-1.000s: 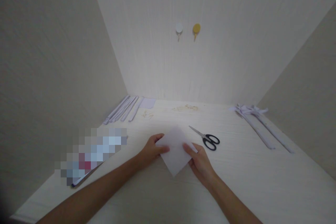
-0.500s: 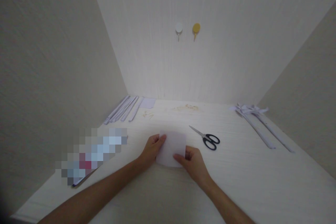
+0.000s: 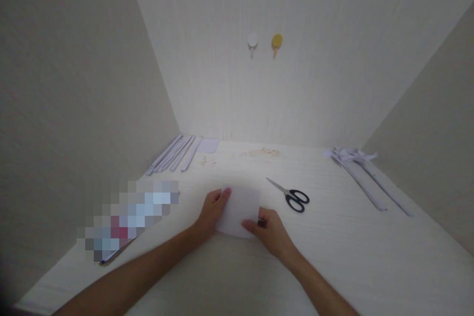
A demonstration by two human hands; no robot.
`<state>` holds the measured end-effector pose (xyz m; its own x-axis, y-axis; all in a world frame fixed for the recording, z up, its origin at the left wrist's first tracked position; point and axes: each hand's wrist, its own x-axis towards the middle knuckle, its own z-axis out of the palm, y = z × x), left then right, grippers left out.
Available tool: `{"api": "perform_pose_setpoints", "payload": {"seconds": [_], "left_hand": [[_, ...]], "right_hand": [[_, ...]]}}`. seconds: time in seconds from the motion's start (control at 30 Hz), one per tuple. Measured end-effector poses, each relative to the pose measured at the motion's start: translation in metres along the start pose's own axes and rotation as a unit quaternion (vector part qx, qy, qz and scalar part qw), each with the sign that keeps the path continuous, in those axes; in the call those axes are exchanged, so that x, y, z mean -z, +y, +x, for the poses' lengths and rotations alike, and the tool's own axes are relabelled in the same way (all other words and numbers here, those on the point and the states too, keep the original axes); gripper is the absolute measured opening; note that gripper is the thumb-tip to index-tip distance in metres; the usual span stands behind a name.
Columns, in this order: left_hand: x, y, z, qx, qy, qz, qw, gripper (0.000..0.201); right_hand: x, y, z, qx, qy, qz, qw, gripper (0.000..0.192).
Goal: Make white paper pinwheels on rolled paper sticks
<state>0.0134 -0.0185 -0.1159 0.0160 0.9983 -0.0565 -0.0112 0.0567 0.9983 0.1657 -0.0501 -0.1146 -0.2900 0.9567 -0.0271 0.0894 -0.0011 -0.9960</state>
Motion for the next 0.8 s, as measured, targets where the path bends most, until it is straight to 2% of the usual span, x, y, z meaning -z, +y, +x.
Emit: {"api": "perform_pose_setpoints", "payload": {"seconds": [0.13, 0.27, 0.37, 0.47, 0.53, 0.63, 0.73, 0.8], "left_hand": [[0.0, 0.002, 0.0, 0.021, -0.005, -0.045, 0.999, 0.042], [0.0, 0.004, -0.004, 0.064, -0.08, -0.141, 0.985, 0.035], [-0.001, 0.002, -0.007, 0.076, -0.122, -0.169, 0.975, 0.034], [-0.002, 0.0, -0.006, 0.078, -0.099, -0.177, 0.976, 0.036], [-0.002, 0.001, -0.005, 0.081, -0.068, -0.197, 0.975, 0.034], [-0.002, 0.005, -0.003, 0.101, -0.041, -0.228, 0.968, 0.03], [-0.002, 0.008, -0.002, 0.127, -0.041, -0.23, 0.964, 0.029], [-0.002, 0.009, -0.003, 0.131, -0.042, -0.228, 0.964, 0.029]], "right_hand": [[0.0, -0.001, -0.001, 0.001, 0.018, 0.014, 1.0, 0.018], [0.002, -0.002, -0.002, -0.014, 0.065, 0.039, 0.997, 0.021], [0.004, 0.0, -0.001, -0.013, 0.075, 0.032, 0.997, 0.024], [0.008, 0.002, 0.001, 0.008, 0.053, -0.016, 0.998, 0.027], [0.012, 0.0, 0.002, 0.033, 0.058, -0.091, 0.994, 0.027], [0.023, -0.011, -0.001, 0.088, 0.103, -0.256, 0.957, 0.024], [0.039, -0.023, -0.004, 0.137, 0.147, -0.414, 0.888, 0.022], [0.053, -0.027, -0.005, 0.134, 0.166, -0.477, 0.853, 0.023]]}}
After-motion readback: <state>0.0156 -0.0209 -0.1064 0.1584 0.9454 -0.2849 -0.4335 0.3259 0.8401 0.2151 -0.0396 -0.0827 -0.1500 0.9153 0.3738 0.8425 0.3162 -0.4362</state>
